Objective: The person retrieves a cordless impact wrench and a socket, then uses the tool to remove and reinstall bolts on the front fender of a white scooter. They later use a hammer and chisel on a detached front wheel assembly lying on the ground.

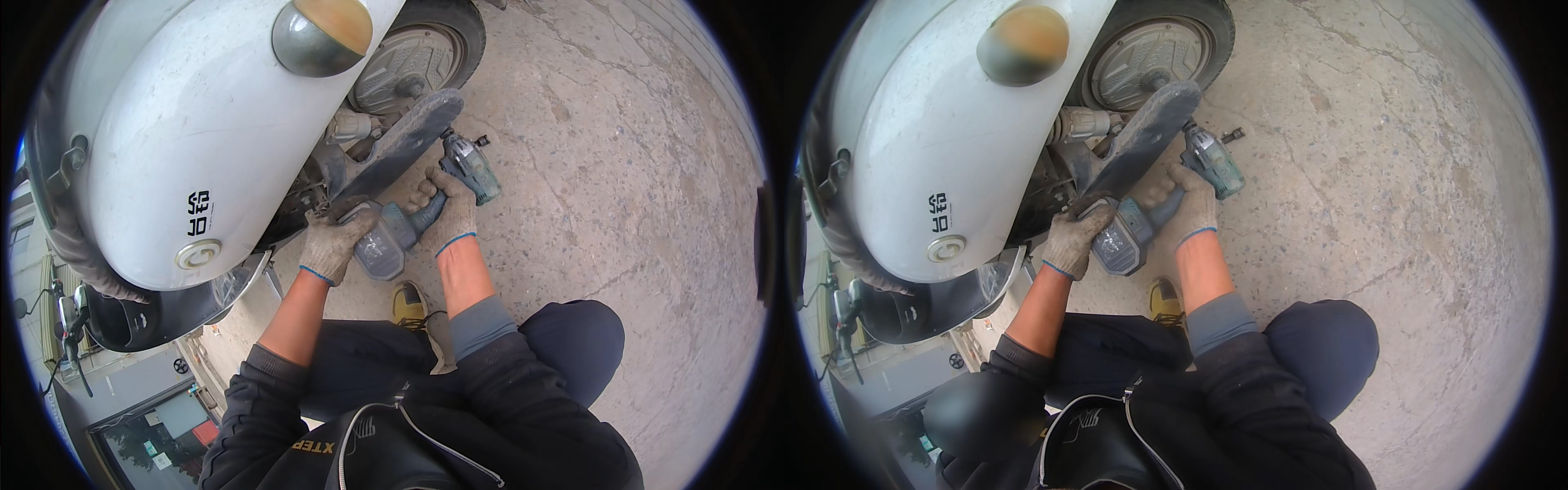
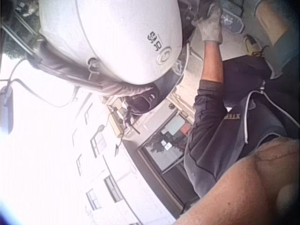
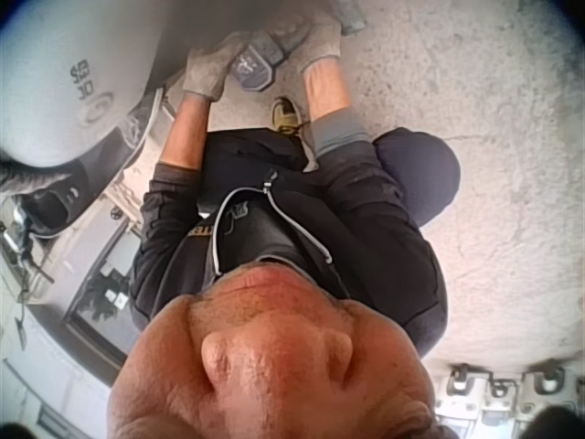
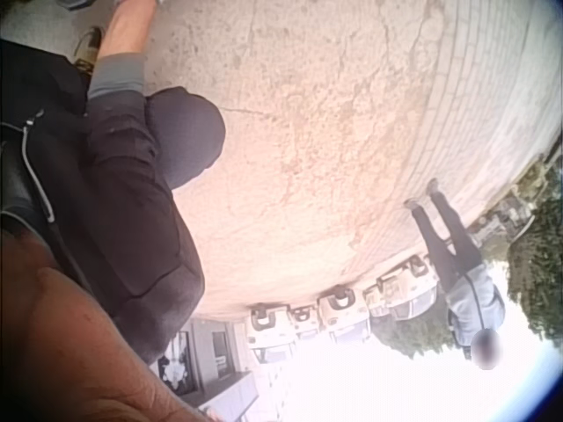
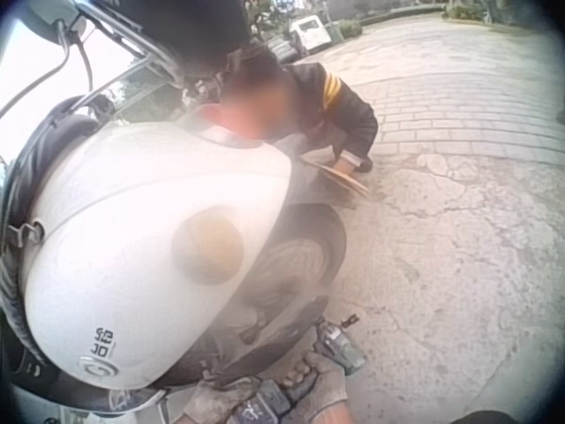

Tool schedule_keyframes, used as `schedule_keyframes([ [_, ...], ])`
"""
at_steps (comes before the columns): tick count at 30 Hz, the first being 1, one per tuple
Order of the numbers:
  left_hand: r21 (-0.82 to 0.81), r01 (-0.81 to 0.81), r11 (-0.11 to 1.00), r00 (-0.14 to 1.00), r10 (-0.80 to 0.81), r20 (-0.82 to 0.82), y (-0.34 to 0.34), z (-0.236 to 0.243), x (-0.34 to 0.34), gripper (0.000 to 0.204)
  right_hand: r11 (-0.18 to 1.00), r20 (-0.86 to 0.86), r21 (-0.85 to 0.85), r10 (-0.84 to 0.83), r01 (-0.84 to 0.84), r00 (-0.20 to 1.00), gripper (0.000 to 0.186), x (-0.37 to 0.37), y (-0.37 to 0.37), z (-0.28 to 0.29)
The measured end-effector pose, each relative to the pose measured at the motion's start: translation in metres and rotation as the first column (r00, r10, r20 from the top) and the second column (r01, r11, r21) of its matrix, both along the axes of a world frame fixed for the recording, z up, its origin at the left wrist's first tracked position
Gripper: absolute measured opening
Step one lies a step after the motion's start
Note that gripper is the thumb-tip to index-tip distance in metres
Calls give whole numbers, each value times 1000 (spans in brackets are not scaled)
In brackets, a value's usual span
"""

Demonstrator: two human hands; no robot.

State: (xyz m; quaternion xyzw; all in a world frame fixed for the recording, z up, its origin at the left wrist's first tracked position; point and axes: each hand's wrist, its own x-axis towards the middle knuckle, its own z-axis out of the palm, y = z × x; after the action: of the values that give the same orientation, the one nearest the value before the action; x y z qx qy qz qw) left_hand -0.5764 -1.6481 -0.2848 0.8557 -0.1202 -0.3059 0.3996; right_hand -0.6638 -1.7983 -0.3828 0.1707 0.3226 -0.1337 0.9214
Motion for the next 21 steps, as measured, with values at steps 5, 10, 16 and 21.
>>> schedule_keyframes([
  [5, 66, -67, 996, 991, 74, -111, -6, 6, -2, 47, 1000, -6, -14, 12, -12, 1000, 5, 1, -2, -1],
  [10, 79, -42, 996, 994, 49, -93, -9, 7, -2, 45, 1000, 3, -12, 29, -29, 1000, 4, 3, -4, -3],
  [16, 70, 31, 997, 999, -28, -45, -3, 4, 0, 43, 999, -6, -28, 28, -28, 1000, 4, 2, -4, -4],
  [21, 27, -65, 998, 992, 67, -108, -3, -3, 0, 43, 999, -8, -23, 25, -25, 1000, 4, 3, -5, -2],
])
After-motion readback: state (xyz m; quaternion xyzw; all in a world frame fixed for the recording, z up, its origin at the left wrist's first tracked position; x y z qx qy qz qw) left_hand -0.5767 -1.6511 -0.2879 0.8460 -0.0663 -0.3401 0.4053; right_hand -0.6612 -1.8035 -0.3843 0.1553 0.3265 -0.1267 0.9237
